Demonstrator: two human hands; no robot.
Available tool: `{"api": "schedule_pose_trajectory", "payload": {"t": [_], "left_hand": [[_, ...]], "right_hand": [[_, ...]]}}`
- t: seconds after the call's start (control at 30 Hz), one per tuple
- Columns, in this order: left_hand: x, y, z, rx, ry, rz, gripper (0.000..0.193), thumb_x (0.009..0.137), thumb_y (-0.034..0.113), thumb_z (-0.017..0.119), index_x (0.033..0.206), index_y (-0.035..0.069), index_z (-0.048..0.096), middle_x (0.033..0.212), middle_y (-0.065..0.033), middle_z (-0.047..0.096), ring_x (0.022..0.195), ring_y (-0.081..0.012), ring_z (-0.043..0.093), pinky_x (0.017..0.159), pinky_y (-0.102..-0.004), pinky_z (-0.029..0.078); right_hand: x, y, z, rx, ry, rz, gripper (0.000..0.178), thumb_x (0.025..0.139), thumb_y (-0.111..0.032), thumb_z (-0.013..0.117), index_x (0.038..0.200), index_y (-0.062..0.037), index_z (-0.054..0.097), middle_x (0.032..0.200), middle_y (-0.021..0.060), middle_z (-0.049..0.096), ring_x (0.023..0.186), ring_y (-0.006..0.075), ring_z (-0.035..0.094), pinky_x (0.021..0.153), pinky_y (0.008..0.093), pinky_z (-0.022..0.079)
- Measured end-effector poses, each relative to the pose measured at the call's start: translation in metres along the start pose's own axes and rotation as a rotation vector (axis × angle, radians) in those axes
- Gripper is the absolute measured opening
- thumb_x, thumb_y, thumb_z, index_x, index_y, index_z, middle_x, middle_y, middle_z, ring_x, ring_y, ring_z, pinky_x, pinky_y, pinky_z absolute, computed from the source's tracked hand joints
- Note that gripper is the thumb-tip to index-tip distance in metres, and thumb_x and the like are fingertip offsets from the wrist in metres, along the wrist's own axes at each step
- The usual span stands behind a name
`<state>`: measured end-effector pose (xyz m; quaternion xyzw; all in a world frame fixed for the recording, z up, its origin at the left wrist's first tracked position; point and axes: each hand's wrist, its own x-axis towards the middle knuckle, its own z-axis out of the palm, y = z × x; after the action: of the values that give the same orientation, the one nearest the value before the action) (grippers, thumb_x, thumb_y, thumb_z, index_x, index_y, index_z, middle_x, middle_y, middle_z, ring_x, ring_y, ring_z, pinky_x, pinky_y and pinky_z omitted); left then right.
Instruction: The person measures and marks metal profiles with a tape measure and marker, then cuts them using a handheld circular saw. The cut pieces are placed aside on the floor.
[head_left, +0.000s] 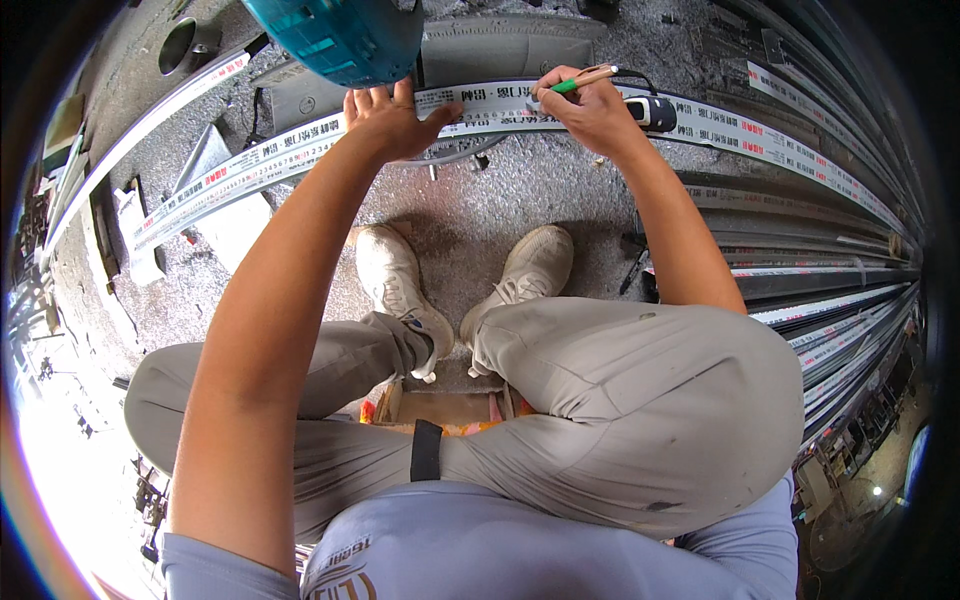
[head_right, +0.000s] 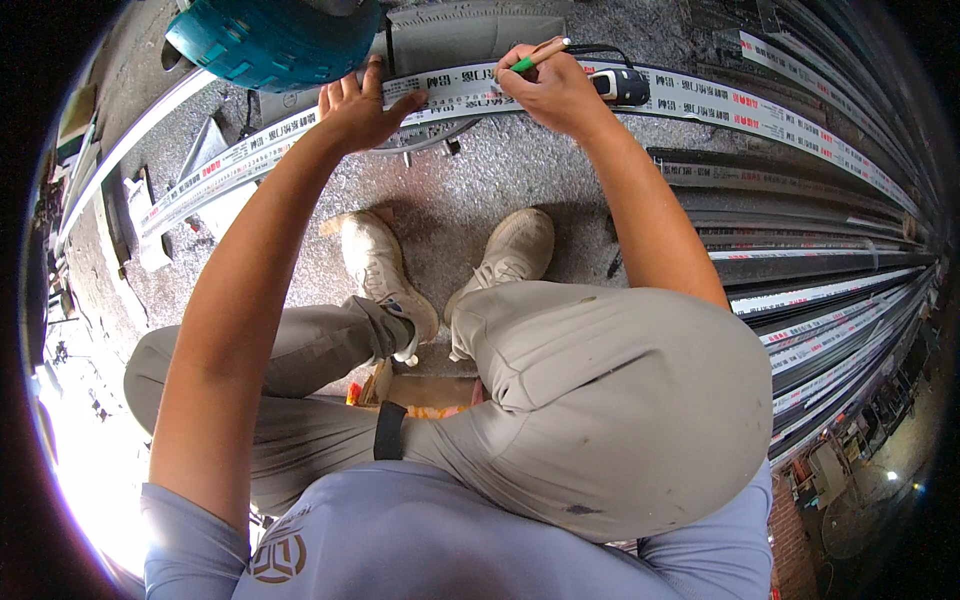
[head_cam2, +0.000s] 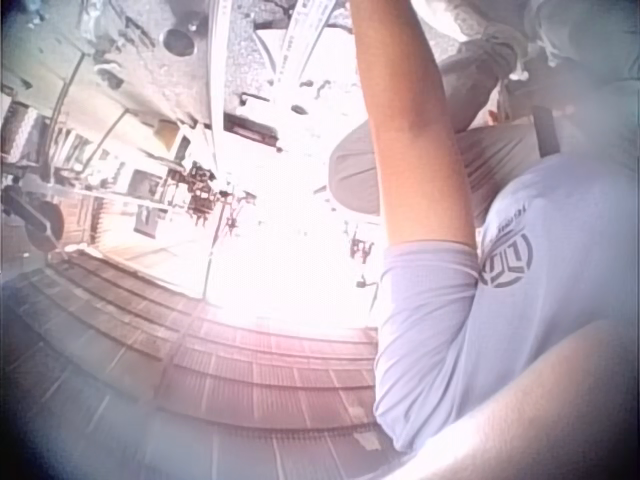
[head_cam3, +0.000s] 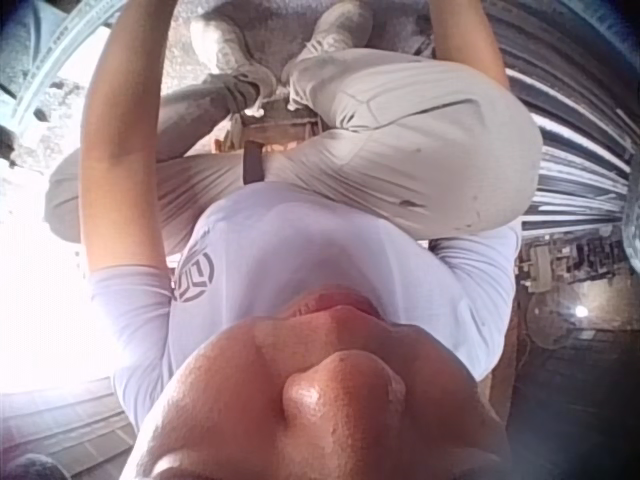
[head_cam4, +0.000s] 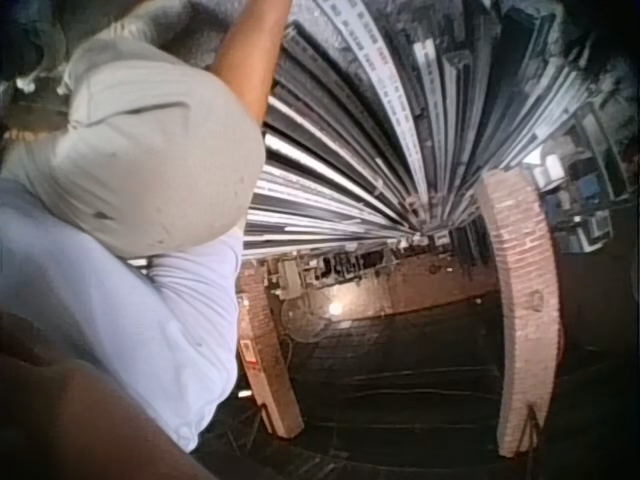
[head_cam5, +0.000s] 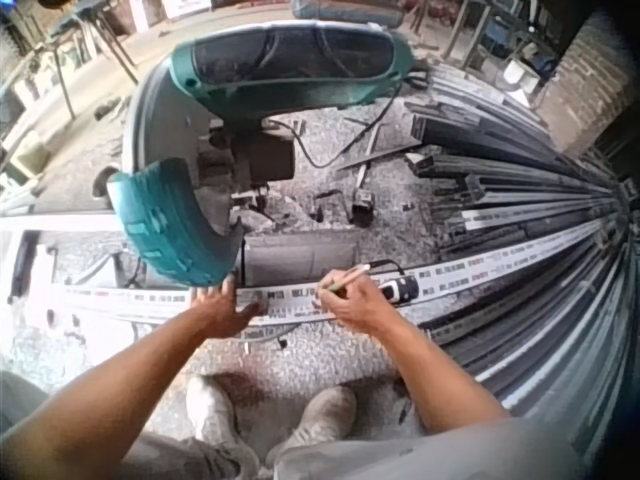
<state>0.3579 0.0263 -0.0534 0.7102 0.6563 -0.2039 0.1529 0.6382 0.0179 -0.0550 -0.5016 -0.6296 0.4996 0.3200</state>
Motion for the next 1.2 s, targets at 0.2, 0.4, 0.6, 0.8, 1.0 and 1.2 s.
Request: {"api": "schedule_pose_trajectory", "payload": {"t": [0.2,0.4,0.6,0.8,1.0,1.2], "left_hand": [[0.000,-0.002,0.000,-0.018,0.032,0.012,0.117,0.086,0.092,0.038,0.167,0.010,0.017,0.167,-0.0290,0.022,0.158,-0.0462,0.012,0.125,-0.0585,0.009],[-0.001,-0.001,-0.001,-0.015,0.027,0.013,0.118,0.086,0.092,0.038,0.167,0.010,0.016,0.166,-0.0295,0.022,0.157,-0.0465,0.014,0.125,-0.0570,0.009],[-0.005,0.000,-0.005,-0.036,0.024,0.014,0.118,0.086,0.092,0.038,0.167,0.010,0.017,0.162,-0.0314,0.030,0.155,-0.0468,0.020,0.124,-0.0566,0.013],[-0.002,-0.003,-0.011,-0.066,-0.144,0.033,0.113,0.088,0.091,0.035,0.163,0.008,0.030,0.170,-0.0299,0.010,0.158,-0.0490,0.004,0.126,-0.0595,0.004],[-0.020,-0.003,-0.010,-0.233,0.141,0.086,0.108,0.091,0.084,0.043,0.162,0.005,0.028,0.169,-0.0290,0.016,0.158,-0.0460,0.012,0.127,-0.0564,0.011],[-0.042,-0.030,-0.050,-0.075,0.237,0.593,0.091,0.091,0.071,0.059,0.154,0.006,0.044,0.155,-0.0243,0.045,0.149,-0.0409,0.036,0.122,-0.0522,0.030]], "right_hand": [[0.001,0.000,-0.003,-0.050,-0.023,0.027,0.018,0.099,-0.022,0.067,0.093,-0.0052,0.071,0.070,-0.0051,0.055,0.065,0.0048,0.047,0.056,0.0253,0.038],[0.002,-0.001,-0.001,-0.015,0.002,0.023,0.017,0.099,-0.022,0.067,0.099,-0.0063,0.072,0.074,-0.0037,0.061,0.069,0.0051,0.053,0.060,0.0258,0.043],[-0.003,-0.016,-0.003,-0.110,0.104,-0.197,0.019,0.095,-0.011,0.068,0.113,-0.0084,0.071,0.092,0.0059,0.074,0.085,0.0190,0.069,0.077,0.0339,0.054],[-0.043,-0.015,-0.030,-1.015,0.231,-0.512,0.035,0.085,-0.001,0.067,0.119,-0.0082,0.069,0.119,0.0129,0.071,0.112,0.0347,0.066,0.099,0.0480,0.048],[-0.058,0.001,-0.054,-0.908,0.509,-0.349,0.051,0.089,-0.017,0.079,0.134,-0.0061,0.058,0.125,0.0163,0.067,0.117,0.0361,0.063,0.100,0.0469,0.049],[-0.061,0.008,-0.043,-0.465,0.601,0.095,0.049,0.094,-0.023,0.079,0.135,-0.0097,0.055,0.124,0.0167,0.064,0.116,0.0289,0.065,0.097,0.0392,0.052]]}}
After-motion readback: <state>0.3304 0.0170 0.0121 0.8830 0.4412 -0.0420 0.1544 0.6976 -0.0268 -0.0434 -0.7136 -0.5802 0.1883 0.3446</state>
